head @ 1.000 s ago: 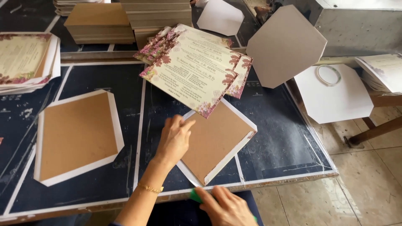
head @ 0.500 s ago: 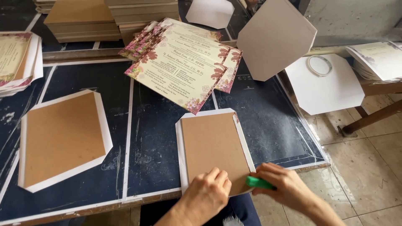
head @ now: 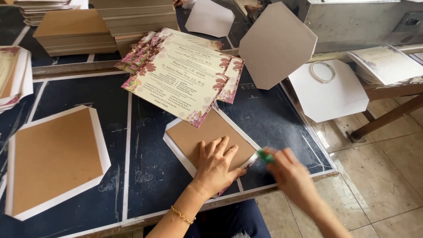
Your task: Assembling invitation cards by applying adhesive to the edges and mounting them onto cardboard backings.
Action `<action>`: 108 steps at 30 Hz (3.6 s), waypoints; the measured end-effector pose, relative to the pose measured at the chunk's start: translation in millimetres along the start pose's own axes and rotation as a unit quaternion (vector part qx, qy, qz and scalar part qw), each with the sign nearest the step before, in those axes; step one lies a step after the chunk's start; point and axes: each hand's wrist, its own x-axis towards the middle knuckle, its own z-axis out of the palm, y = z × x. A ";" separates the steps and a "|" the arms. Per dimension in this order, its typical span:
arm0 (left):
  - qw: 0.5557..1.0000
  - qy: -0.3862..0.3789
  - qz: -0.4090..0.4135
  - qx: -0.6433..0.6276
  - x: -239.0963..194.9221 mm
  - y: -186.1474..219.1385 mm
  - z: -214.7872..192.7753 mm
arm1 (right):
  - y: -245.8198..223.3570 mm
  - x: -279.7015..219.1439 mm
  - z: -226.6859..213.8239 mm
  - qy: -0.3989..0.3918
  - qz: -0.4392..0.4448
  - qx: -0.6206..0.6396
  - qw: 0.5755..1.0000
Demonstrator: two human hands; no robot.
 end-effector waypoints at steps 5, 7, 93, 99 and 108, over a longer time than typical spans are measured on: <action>0.997 0.051 0.007 0.048 1.8 -2.7 6.0 | 2.6 5.0 15.3 0.034 -0.111 -0.114 0.987; 0.996 0.061 0.010 0.057 0.1 -3.1 10.8 | -12.1 1.5 22.6 0.030 -0.068 -0.151 0.986; 0.987 -0.041 0.010 -0.157 -76.4 -23.1 -43.5 | -56.9 -16.6 56.0 0.043 0.061 -0.251 0.965; 0.992 -0.021 0.037 -0.118 -81.4 -24.7 -42.2 | -74.4 -25.5 43.8 -0.066 -0.061 -0.137 0.986; 0.991 -0.051 0.001 -0.124 -56.7 -32.9 -45.9 | -131.5 -62.5 91.8 0.109 -0.063 -0.318 0.939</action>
